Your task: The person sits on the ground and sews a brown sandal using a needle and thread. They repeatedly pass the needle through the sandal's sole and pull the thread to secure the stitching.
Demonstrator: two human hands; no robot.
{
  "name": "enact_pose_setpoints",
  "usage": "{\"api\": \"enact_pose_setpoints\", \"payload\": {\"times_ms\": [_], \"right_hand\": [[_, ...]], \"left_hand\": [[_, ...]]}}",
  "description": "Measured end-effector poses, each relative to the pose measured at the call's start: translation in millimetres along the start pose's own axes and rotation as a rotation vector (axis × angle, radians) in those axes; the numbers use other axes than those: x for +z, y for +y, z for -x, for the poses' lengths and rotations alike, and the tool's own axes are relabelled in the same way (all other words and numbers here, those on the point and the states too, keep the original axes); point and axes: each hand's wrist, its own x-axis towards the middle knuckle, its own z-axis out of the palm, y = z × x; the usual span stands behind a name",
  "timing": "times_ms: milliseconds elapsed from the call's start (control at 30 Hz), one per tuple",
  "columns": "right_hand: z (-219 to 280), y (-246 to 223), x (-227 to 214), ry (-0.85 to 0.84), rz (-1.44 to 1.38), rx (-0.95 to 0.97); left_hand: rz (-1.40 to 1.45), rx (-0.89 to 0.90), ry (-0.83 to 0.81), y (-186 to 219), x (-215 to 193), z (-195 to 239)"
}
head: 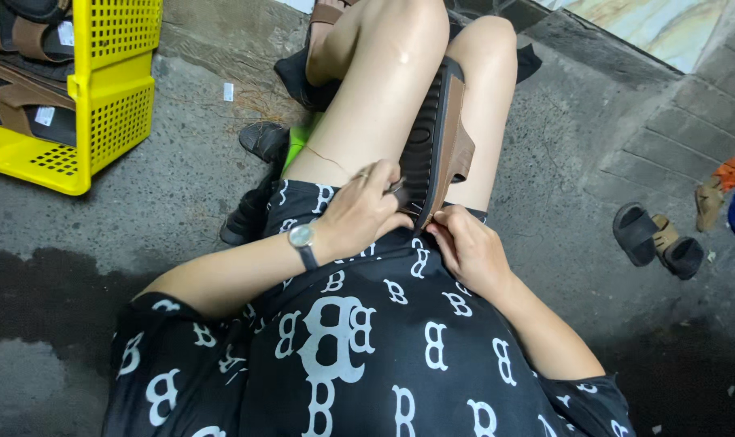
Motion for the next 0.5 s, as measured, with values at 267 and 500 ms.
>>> {"api": "enact_pose_setpoints", "payload": {"times_ms": [267, 500], "right_hand": [[7.1, -1.7, 7.0, -0.029, 0.002, 0.065], [27.8, 3.0, 22.4, 0.227, -0.115, 0.044]], "left_hand": [[1.296, -0.515, -0.087, 33.2, -22.6, 0.8], [0.787, -0.603, -0.215, 18.2, 7.1, 10.8]]}}
